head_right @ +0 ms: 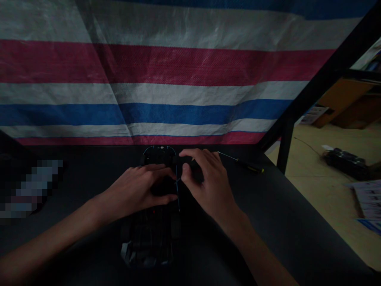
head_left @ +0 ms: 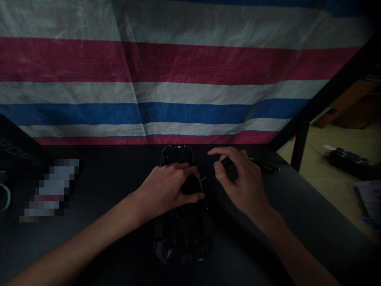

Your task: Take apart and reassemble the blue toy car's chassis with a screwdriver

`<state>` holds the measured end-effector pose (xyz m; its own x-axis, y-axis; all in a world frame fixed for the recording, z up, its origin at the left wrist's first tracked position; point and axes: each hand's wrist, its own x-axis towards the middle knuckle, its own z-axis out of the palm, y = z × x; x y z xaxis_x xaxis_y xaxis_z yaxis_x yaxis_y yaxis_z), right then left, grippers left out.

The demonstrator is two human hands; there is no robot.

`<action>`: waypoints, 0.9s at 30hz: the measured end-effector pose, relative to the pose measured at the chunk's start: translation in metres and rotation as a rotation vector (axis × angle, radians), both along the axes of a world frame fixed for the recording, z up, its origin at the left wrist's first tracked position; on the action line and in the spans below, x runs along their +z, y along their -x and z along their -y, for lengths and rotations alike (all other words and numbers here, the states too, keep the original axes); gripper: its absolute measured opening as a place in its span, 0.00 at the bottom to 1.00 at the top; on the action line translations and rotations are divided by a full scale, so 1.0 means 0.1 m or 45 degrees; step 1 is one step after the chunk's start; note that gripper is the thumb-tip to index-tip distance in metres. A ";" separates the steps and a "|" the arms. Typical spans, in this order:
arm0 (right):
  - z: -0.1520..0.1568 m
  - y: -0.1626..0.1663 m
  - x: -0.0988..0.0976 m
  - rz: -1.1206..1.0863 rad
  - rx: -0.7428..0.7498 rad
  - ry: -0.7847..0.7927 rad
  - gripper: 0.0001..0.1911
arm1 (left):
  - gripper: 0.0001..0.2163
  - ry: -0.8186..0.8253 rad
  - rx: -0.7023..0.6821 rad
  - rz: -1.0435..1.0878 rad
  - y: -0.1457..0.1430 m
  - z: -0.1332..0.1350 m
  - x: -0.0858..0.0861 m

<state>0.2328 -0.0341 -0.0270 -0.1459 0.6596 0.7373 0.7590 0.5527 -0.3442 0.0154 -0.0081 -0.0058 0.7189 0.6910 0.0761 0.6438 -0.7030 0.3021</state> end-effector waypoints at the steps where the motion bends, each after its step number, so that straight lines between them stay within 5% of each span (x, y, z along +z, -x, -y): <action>1: 0.00 0.00 0.00 -0.008 -0.008 0.002 0.04 | 0.18 0.005 0.000 0.000 0.00 0.00 0.00; 25: -0.01 0.02 -0.03 -0.113 -0.061 0.076 0.02 | 0.19 0.010 0.000 -0.027 0.01 0.00 0.03; 27: -0.01 0.03 -0.02 -0.103 -0.011 0.042 0.08 | 0.18 0.010 -0.005 -0.020 0.01 0.00 0.03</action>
